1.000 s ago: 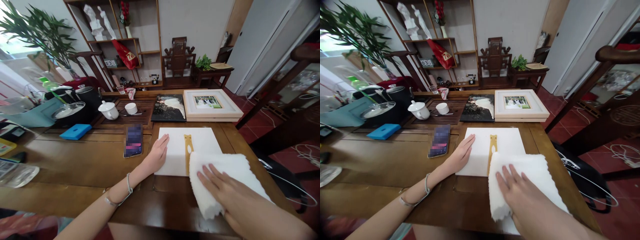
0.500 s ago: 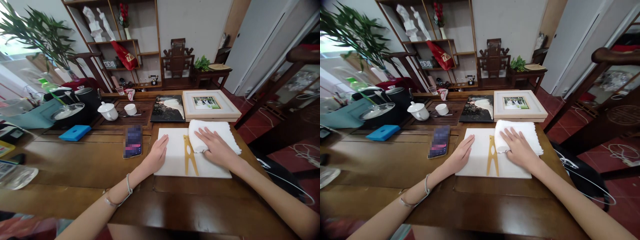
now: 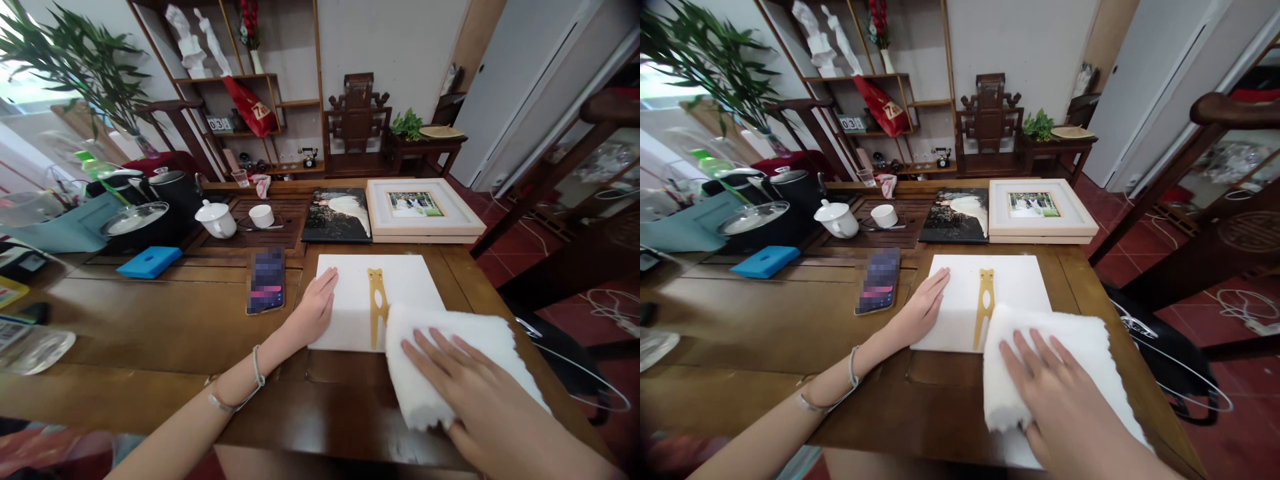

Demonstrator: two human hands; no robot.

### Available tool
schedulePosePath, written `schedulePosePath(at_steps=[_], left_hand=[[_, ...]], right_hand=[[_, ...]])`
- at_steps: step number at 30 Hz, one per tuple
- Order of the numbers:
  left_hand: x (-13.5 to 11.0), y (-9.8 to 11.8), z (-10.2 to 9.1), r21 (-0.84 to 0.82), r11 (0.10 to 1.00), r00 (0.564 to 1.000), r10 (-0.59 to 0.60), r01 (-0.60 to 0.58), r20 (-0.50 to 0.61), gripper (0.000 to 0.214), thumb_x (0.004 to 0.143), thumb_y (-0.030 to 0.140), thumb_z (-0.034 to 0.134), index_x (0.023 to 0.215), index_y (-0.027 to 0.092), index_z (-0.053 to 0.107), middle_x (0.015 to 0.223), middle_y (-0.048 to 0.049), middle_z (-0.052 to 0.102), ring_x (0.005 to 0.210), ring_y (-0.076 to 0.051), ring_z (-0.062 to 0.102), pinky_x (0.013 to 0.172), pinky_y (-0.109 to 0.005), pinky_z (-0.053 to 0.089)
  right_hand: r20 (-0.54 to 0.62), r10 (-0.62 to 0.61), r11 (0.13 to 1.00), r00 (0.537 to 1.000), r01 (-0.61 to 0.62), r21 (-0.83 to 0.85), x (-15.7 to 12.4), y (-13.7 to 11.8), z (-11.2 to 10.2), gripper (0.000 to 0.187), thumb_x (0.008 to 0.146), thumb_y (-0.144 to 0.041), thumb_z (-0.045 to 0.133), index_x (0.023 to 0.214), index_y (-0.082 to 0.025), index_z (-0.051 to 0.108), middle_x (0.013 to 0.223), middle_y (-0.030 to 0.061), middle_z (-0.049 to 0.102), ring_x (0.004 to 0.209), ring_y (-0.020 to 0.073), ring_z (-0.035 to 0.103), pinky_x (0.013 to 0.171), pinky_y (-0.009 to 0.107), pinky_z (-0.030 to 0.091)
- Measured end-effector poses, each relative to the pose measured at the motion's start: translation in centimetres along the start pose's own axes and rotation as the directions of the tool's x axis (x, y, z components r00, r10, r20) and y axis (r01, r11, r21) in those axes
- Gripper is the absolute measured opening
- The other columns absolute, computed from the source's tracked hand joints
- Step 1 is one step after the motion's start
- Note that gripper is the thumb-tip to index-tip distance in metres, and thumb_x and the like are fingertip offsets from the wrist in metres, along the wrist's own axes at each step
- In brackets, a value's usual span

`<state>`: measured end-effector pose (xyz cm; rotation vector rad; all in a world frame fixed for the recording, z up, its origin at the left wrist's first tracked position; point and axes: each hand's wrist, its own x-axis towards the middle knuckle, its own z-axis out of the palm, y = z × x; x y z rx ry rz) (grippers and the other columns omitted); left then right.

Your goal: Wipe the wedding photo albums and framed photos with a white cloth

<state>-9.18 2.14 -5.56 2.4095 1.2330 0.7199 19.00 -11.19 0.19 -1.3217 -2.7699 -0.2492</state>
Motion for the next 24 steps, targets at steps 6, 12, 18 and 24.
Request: schedulePosePath(at_steps=[6,12,18,24], left_hand=[[0.1,0.0,0.0,0.003,1.0,1.0,-0.017,0.017,0.009,0.048,0.1,0.019,0.028,0.147,0.014,0.035,0.155,-0.0156,0.034,0.146,-0.025,0.027,0.12,-0.05,0.026],[0.0,-0.1,0.1,0.004,1.0,1.0,-0.002,0.002,-0.013,0.049,0.1,0.019,0.029,0.148,0.015,0.034,0.155,-0.0155,0.034,0.146,-0.025,0.029,0.119,-0.05,0.027],[0.0,-0.4,0.3,-0.003,1.0,1.0,0.012,-0.013,-0.016,0.05,0.1,0.018,0.029,0.149,0.017,0.032,0.155,-0.0139,0.035,0.146,-0.024,0.027,0.119,-0.05,0.026],[0.2,0.0,0.2,0.007,1.0,1.0,-0.025,0.025,0.01,0.049,0.099,0.019,0.028,0.147,0.014,0.036,0.155,-0.0157,0.034,0.146,-0.025,0.027,0.12,-0.05,0.026]], right_hand=[[0.036,0.195,0.978,0.98,-0.197,0.064,7.4,4.9,2.4,0.075,0.071,-0.011,0.045,0.146,-0.012,0.04,0.153,0.0149,0.036,0.143,0.0332,0.026,0.113,0.056,0.029],[0.032,0.212,0.976,0.977,-0.214,0.053,7.6,4.8,2.5,0.073,0.072,-0.008,0.043,0.145,-0.009,0.041,0.152,0.0168,0.039,0.141,0.0362,0.029,0.111,0.057,0.033],[0.042,0.029,1.0,0.999,-0.029,0.002,0.2,-0.4,-0.3,0.09,0.058,-0.006,0.048,0.148,-0.013,0.037,0.148,0.0157,0.044,0.135,0.0391,0.04,0.095,0.056,0.052],[0.089,0.024,0.999,0.996,-0.028,0.044,0.5,0.7,-0.9,0.09,0.06,-0.004,0.045,0.149,-0.017,0.038,0.151,0.01,0.041,0.136,0.033,0.04,0.102,0.052,0.048]])
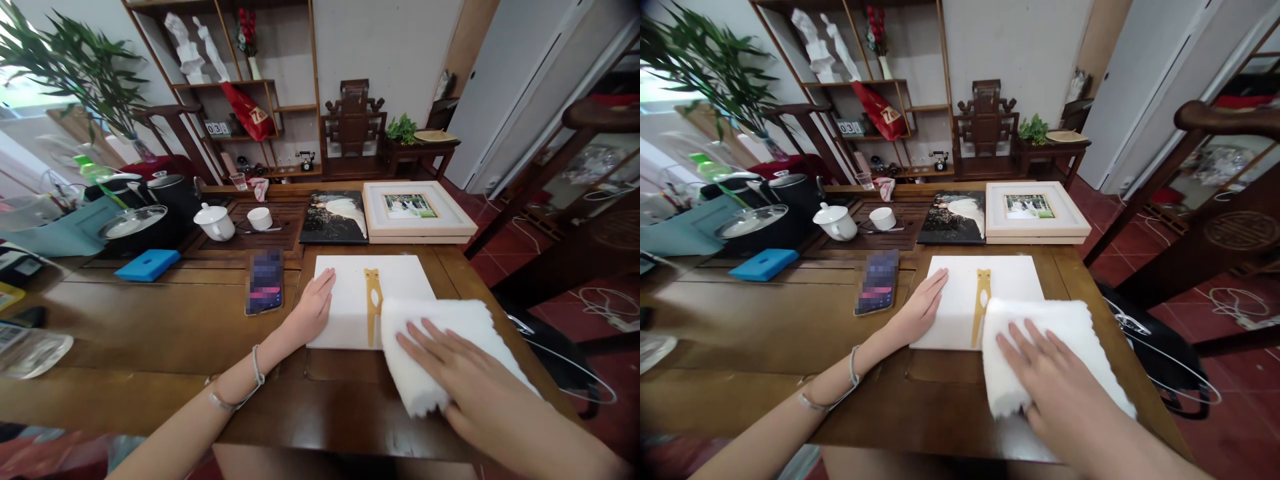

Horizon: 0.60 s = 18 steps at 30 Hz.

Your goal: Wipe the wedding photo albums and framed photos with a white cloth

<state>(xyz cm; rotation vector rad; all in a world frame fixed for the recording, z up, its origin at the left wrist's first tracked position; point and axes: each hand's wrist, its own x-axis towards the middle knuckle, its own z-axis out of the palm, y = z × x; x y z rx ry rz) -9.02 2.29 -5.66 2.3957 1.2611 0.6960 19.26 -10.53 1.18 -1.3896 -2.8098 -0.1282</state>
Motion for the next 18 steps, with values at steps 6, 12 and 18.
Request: schedulePosePath(at_steps=[6,12,18], left_hand=[[0.0,-0.1,0.0,0.004,1.0,1.0,0.015,-0.015,-0.009,0.049,0.099,0.019,0.028,0.147,0.014,0.035,0.155,-0.0163,0.035,0.146,-0.026,0.028,0.119,-0.051,0.027],[-0.1,0.0,-0.1,0.0,1.0,1.0,0.002,-0.002,0.002,0.048,0.099,0.019,0.027,0.147,0.013,0.035,0.155,-0.0164,0.034,0.146,-0.025,0.027,0.12,-0.049,0.026],[-0.1,0.3,-0.3,0.0,1.0,1.0,-0.009,0.009,0.018,0.048,0.099,0.02,0.027,0.146,0.011,0.036,0.155,-0.0169,0.034,0.147,-0.025,0.027,0.12,-0.049,0.025]], right_hand=[[-0.02,0.169,0.981,0.985,-0.166,0.096,8.3,6.3,2.1,0.076,0.072,-0.008,0.045,0.148,-0.011,0.038,0.155,0.0133,0.034,0.144,0.0329,0.023,0.114,0.055,0.027],[-0.014,0.187,0.98,0.982,-0.186,0.072,9.1,6.6,2.2,0.074,0.073,-0.005,0.042,0.147,-0.008,0.038,0.153,0.016,0.036,0.143,0.0339,0.026,0.113,0.054,0.03],[-0.022,0.002,1.0,1.0,-0.002,-0.021,1.0,0.4,0.7,0.089,0.062,-0.001,0.043,0.15,-0.014,0.033,0.151,0.0141,0.041,0.138,0.0368,0.035,0.1,0.053,0.049]])
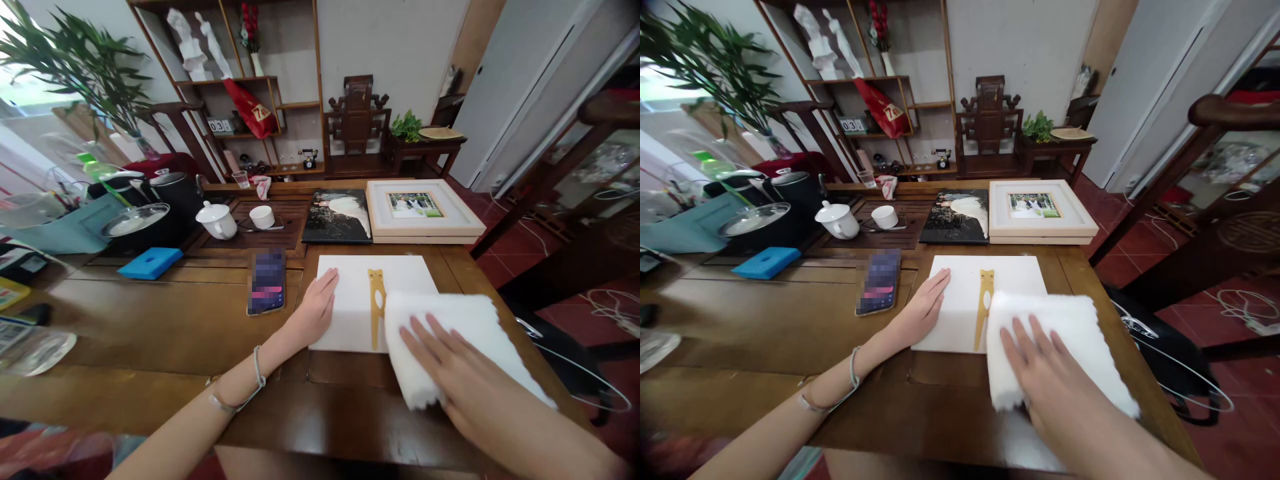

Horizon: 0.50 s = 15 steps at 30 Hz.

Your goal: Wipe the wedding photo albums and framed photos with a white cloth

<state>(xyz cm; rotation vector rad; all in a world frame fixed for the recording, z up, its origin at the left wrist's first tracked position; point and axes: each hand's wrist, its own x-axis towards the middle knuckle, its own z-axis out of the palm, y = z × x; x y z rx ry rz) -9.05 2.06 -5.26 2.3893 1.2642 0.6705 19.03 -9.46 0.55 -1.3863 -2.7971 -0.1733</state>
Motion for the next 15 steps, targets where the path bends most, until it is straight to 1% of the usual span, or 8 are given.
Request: schedulePosePath(at_steps=[2,3,5,8,9,11,13,15], left_hand=[[0.0,0.0,0.0,-0.001,1.0,1.0,0.005,-0.005,-0.005,0.048,0.099,0.019,0.028,0.146,0.011,0.036,0.155,-0.0169,0.034,0.146,-0.025,0.027,0.12,-0.048,0.025],[0.0,0.0,0.0,0.0,1.0,1.0,0.006,-0.006,-0.007,0.048,0.099,0.02,0.028,0.146,0.011,0.036,0.155,-0.017,0.035,0.146,-0.025,0.027,0.12,-0.048,0.026],[0.0,0.0,0.0,0.003,1.0,1.0,0.007,-0.007,-0.008,0.048,0.1,0.02,0.027,0.146,0.012,0.036,0.155,-0.0169,0.035,0.146,-0.025,0.027,0.12,-0.049,0.026],[0.0,-0.1,0.1,0.005,1.0,1.0,0.011,-0.011,-0.01,0.048,0.099,0.02,0.027,0.146,0.011,0.036,0.155,-0.0171,0.034,0.146,-0.025,0.027,0.119,-0.05,0.026],[0.0,-0.1,0.1,0.004,1.0,1.0,0.014,-0.014,-0.011,0.049,0.099,0.019,0.027,0.146,0.011,0.035,0.155,-0.0171,0.033,0.146,-0.026,0.027,0.119,-0.05,0.026],[0.0,-0.2,0.1,0.0,1.0,1.0,0.02,-0.02,-0.014,0.049,0.099,0.018,0.027,0.146,0.011,0.035,0.155,-0.0171,0.033,0.146,-0.025,0.027,0.119,-0.05,0.025],[0.0,-0.3,0.2,-0.007,1.0,0.999,0.027,-0.027,-0.019,0.049,0.099,0.018,0.028,0.146,0.012,0.036,0.155,-0.0171,0.034,0.147,-0.025,0.027,0.119,-0.05,0.025],[0.0,-0.4,0.2,-0.012,0.999,0.999,0.029,-0.03,-0.022,0.048,0.099,0.019,0.028,0.146,0.012,0.036,0.155,-0.0173,0.034,0.146,-0.025,0.027,0.119,-0.05,0.026]], right_hand=[[-0.015,-0.047,0.999,0.999,0.047,0.003,-1.8,-0.7,-0.5,0.095,0.058,-0.002,0.044,0.152,-0.017,0.03,0.151,0.0114,0.041,0.136,0.0349,0.04,0.097,0.051,0.052],[-0.008,-0.049,0.999,0.999,0.05,0.013,-2.0,-0.5,-0.7,0.096,0.058,-0.002,0.044,0.152,-0.018,0.03,0.151,0.0102,0.041,0.135,0.0334,0.041,0.097,0.05,0.052],[0.026,-0.021,0.999,0.999,0.02,0.047,-1.1,0.6,-0.7,0.092,0.06,-0.003,0.043,0.151,-0.018,0.034,0.152,0.0088,0.04,0.136,0.0309,0.041,0.101,0.049,0.05],[0.064,0.054,0.992,0.996,-0.061,0.109,2.6,3.5,0.2,0.085,0.065,-0.004,0.042,0.149,-0.016,0.037,0.154,0.0089,0.035,0.141,0.0306,0.03,0.11,0.052,0.038],[0.061,0.079,0.988,0.995,-0.087,0.125,4.1,4.5,0.7,0.083,0.066,-0.004,0.043,0.149,-0.015,0.038,0.155,0.0093,0.034,0.143,0.0305,0.026,0.113,0.052,0.033],[0.03,0.137,0.98,0.99,-0.14,0.143,6.8,6.0,1.6,0.079,0.07,-0.007,0.044,0.148,-0.014,0.039,0.155,0.0105,0.035,0.144,0.0308,0.024,0.115,0.053,0.028],[-0.01,0.194,0.97,0.981,-0.19,0.15,9.0,7.0,2.3,0.075,0.073,-0.01,0.045,0.147,-0.013,0.039,0.154,0.0117,0.035,0.144,0.0311,0.023,0.115,0.053,0.026],[-0.031,0.234,0.962,0.972,-0.227,0.151,10.2,7.2,2.6,0.073,0.074,-0.01,0.045,0.148,-0.012,0.039,0.155,0.0127,0.034,0.145,0.0312,0.021,0.116,0.054,0.024]])
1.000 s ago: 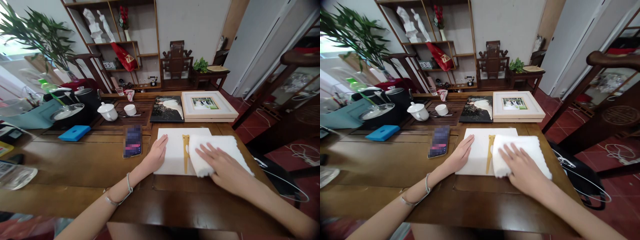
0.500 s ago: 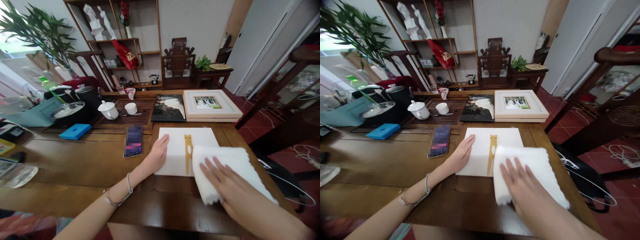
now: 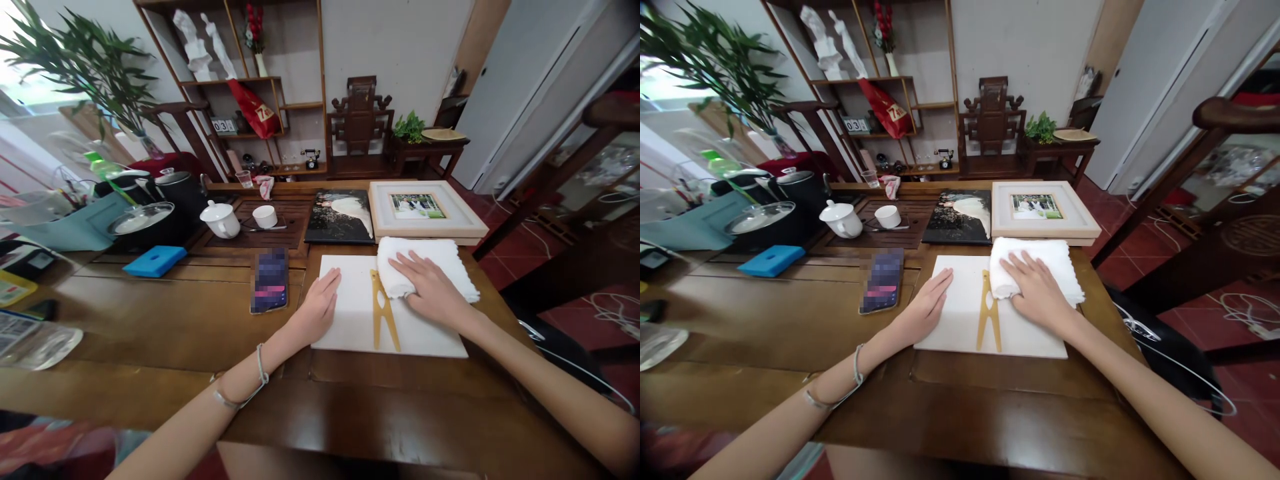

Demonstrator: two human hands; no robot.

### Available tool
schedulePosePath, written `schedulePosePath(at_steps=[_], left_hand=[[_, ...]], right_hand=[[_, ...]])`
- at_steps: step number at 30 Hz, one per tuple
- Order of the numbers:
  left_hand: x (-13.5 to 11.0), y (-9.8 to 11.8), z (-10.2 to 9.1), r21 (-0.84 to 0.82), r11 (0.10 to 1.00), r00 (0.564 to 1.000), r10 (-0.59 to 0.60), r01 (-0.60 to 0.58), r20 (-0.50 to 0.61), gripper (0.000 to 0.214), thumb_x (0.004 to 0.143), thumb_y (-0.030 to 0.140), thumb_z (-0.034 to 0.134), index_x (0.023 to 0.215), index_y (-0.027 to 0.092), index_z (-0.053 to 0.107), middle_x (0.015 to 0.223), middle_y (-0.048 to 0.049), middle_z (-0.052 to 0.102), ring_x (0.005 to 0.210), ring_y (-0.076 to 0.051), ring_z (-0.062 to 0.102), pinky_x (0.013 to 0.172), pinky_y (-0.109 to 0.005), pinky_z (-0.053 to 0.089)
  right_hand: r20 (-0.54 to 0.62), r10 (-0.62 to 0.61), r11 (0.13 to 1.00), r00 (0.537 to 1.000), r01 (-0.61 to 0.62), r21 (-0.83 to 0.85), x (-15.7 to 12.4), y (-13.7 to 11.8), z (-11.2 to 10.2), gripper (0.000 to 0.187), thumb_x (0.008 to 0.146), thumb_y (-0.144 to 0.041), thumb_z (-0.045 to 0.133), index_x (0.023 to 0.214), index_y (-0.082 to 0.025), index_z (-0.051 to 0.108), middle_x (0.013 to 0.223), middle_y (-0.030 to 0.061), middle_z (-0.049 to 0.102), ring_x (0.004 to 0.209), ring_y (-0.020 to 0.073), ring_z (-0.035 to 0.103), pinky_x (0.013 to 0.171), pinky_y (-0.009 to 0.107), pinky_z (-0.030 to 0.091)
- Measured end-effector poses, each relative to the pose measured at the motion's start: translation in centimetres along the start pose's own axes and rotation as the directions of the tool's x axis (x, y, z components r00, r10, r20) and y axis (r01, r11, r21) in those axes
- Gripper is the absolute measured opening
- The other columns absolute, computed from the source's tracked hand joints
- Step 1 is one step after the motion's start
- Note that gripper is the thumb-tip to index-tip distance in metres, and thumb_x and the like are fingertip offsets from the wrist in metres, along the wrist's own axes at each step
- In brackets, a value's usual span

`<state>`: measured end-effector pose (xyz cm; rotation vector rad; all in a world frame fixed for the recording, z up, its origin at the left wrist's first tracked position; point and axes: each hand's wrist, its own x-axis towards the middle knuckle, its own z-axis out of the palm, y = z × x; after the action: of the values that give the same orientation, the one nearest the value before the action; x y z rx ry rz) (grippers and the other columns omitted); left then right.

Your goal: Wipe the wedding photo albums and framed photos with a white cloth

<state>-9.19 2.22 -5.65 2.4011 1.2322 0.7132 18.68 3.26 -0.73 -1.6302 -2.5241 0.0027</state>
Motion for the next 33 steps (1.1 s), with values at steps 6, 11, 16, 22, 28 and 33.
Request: schedulePosePath(at_steps=[6,11,16,22,28,33], left_hand=[[0.0,0.1,0.0,0.003,1.0,1.0,-0.01,0.01,-0.003,0.048,0.1,0.019,0.028,0.147,0.014,0.035,0.155,-0.016,0.035,0.146,-0.025,0.027,0.12,-0.049,0.025],[0.0,0.1,-0.1,0.014,1.0,1.0,-0.009,0.009,0.015,0.048,0.1,0.02,0.027,0.147,0.011,0.034,0.155,-0.0178,0.033,0.147,-0.026,0.026,0.119,-0.051,0.026],[0.0,0.1,-0.1,0.009,1.0,1.0,-0.013,0.013,0.005,0.048,0.1,0.02,0.028,0.147,0.014,0.035,0.155,-0.0159,0.034,0.146,-0.025,0.027,0.119,-0.05,0.026],[0.0,0.2,0.0,0.017,1.0,1.0,-0.019,0.019,0.01,0.048,0.099,0.019,0.027,0.146,0.012,0.036,0.155,-0.0173,0.034,0.146,-0.025,0.027,0.119,-0.05,0.026],[0.0,0.2,-0.1,0.019,1.0,1.0,-0.011,0.011,0.011,0.049,0.099,0.018,0.027,0.146,0.01,0.035,0.155,-0.0184,0.034,0.146,-0.026,0.027,0.119,-0.052,0.026],[0.0,0.2,0.0,0.015,1.0,1.0,-0.003,0.003,0.007,0.049,0.099,0.017,0.028,0.147,0.012,0.035,0.155,-0.0175,0.034,0.146,-0.026,0.027,0.119,-0.052,0.027]], right_hand=[[0.084,-0.027,0.999,0.996,0.029,-0.027,-5.0,-3.6,-0.9,0.075,0.071,-0.007,0.043,0.147,-0.009,0.04,0.152,0.0147,0.04,0.141,0.035,0.031,0.111,0.053,0.036],[0.0,-0.248,0.968,0.969,0.248,-0.044,-13.6,-7.0,-1.7,0.097,0.058,-0.006,0.047,0.152,-0.018,0.03,0.151,0.0107,0.042,0.137,0.0377,0.038,0.097,0.055,0.052],[0.065,-0.185,0.983,0.981,0.186,-0.007,-11.8,-6.0,-1.7,0.09,0.064,-0.004,0.044,0.152,-0.018,0.031,0.153,0.0092,0.038,0.139,0.0339,0.035,0.104,0.054,0.045],[0.114,0.045,0.999,0.992,-0.045,-0.001,-2.0,-3.8,-0.9,0.072,0.076,-0.01,0.043,0.148,-0.008,0.037,0.154,0.0165,0.034,0.143,0.0378,0.023,0.114,0.056,0.026],[0.076,0.065,0.998,0.995,-0.064,-0.027,1.0,-3.8,-0.6,0.069,0.078,-0.009,0.042,0.147,-0.008,0.039,0.152,0.0187,0.038,0.141,0.0395,0.029,0.112,0.057,0.028],[0.087,-0.148,0.989,0.985,0.149,0.001,-6.6,-6.7,-1.1,0.079,0.068,-0.006,0.043,0.147,-0.012,0.04,0.152,0.0159,0.037,0.141,0.037,0.028,0.109,0.06,0.035]])
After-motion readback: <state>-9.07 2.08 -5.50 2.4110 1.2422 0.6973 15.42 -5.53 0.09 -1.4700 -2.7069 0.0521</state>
